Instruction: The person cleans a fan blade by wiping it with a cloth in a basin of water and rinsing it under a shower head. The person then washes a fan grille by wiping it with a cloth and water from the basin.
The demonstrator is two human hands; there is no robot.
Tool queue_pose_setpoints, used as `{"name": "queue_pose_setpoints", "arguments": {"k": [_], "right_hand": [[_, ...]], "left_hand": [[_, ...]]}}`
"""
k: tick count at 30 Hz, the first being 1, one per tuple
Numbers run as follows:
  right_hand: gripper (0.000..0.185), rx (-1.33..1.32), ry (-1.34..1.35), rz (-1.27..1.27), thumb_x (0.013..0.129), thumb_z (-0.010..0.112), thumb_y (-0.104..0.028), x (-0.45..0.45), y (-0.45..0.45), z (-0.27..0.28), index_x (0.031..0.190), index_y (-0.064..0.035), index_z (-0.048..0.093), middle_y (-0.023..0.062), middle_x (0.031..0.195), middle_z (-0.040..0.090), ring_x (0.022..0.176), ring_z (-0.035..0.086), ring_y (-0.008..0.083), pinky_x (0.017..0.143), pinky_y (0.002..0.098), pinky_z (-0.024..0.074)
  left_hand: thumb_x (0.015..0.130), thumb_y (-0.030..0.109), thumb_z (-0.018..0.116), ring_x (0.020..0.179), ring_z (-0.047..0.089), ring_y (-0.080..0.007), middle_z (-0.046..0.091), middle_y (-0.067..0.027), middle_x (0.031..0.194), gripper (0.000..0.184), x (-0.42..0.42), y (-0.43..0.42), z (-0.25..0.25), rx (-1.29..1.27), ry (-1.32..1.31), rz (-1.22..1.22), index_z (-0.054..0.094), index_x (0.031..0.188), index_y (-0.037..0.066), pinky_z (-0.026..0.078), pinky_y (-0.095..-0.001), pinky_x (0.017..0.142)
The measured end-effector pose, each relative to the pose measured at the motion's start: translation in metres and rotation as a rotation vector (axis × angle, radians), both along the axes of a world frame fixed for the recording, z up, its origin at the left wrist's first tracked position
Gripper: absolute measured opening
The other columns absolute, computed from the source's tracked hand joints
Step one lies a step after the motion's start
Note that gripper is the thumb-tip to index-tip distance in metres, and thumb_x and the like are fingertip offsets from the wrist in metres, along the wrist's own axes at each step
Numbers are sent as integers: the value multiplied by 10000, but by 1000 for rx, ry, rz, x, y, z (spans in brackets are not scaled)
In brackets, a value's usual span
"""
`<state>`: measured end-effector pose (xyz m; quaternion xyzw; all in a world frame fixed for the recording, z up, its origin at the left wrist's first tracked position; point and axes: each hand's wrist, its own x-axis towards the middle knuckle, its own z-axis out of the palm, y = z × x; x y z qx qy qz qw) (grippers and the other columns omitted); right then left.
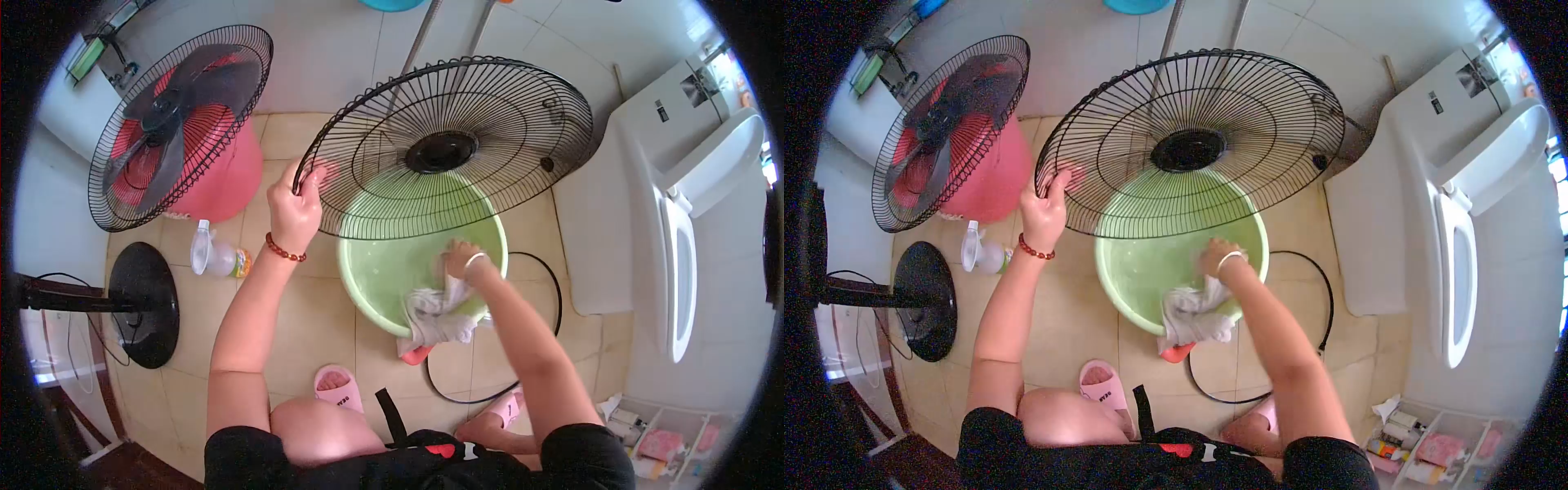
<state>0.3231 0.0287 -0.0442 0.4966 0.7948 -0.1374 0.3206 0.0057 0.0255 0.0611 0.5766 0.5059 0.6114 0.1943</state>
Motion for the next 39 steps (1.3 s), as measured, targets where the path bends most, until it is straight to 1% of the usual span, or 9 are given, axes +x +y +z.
{"name": "queue_pose_setpoints", "arguments": {"k": [3, 8, 12, 17, 24, 29, 31, 33, 39], "right_hand": [[410, 315, 37, -376, 810, 528, -246, -30, -43, -56, 1173, -57, 552, 168, 1267, 484, 1164, 475, 312, 903, 456, 427], [597, -274, 432, 53, 718, 588, -151, -42, -21, -1, 1270, -48, 385, 210, 1085, 581, 1031, 541, 378, 883, 416, 451], [431, 490, 898, -150, 701, 548, -50, -76, 5, 136, 1118, -17, 445, 199, 991, 539, 862, 548, 391, 746, 460, 469], [394, 1058, 901, 131, 698, 568, -78, -116, 27, 29, 1077, -47, 468, 194, 962, 506, 938, 508, 354, 760, 497, 421], [363, 51, 610, 75, 683, 597, -152, -52, -39, 56, 1025, -74, 507, 153, 931, 535, 894, 525, 358, 731, 463, 446], [380, 976, 876, -145, 669, 621, -220, -28, 31, 58, 949, 0, 487, 210, 874, 526, 799, 524, 401, 665, 469, 452], [427, 756, 672, -432, 665, 606, -157, -47, 27, 0, 1016, 56, 487, 229, 994, 523, 958, 494, 404, 767, 480, 445], [458, 826, 699, -355, 674, 593, -154, -71, -7, -36, 1057, 68, 474, 227, 1016, 529, 977, 496, 407, 809, 484, 440], [416, 370, 885, -301, 687, 618, -181, -71, -55, -1, 1004, 37, 461, 221, 944, 523, 905, 505, 404, 728, 478, 434]], "left_hand": [[823, -94, 483, 742, 668, -212, 657, -146, 804, 141, 3, -3, -11, 46, -80, 26, 571, 931, -72, 520, -288, 660], [848, -71, 482, 743, 661, -195, 654, -134, 836, 127, 8, -14, -10, -88, -289, 13, 561, 948, -77, 546, -293, 659], [873, -28, 494, 708, 653, -167, 651, -122, 831, 138, -1, -5, -45, -77, -236, 26, 554, 991, -66, 549, -262, 630], [879, -11, 503, 698, 647, -154, 647, -101, 825, 125, 8, -6, -30, -124, -412, 35, 566, 978, -55, 551, -262, 605], [890, 4, 497, 706, 650, -185, 646, -123, 838, 127, 14, -3, -42, -97, -332, -104, 535, 981, -77, 553, -283, 625], [889, -10, 490, 700, 644, -170, 648, -123, 817, 105, 9, -10, -39, -105, -269, -51, 551, 937, -80, 548, -276, 647], [876, -27, 498, 688, 646, -160, 659, -119, 801, 92, 12, -10, -38, -99, -444, -1, 572, 891, -78, 544, -276, 666], [878, -23, 503, 692, 646, -160, 654, -130, 804, 104, 6, -1, -42, -20, -356, 75, 573, 926, -83, 549, -274, 648], [899, 82, 533, 860, 621, -185, 608, -134, 1005, 228, 4, 15, -38, -66, -487, -45, 513, 1086, -49, 538, -308, 752]]}}
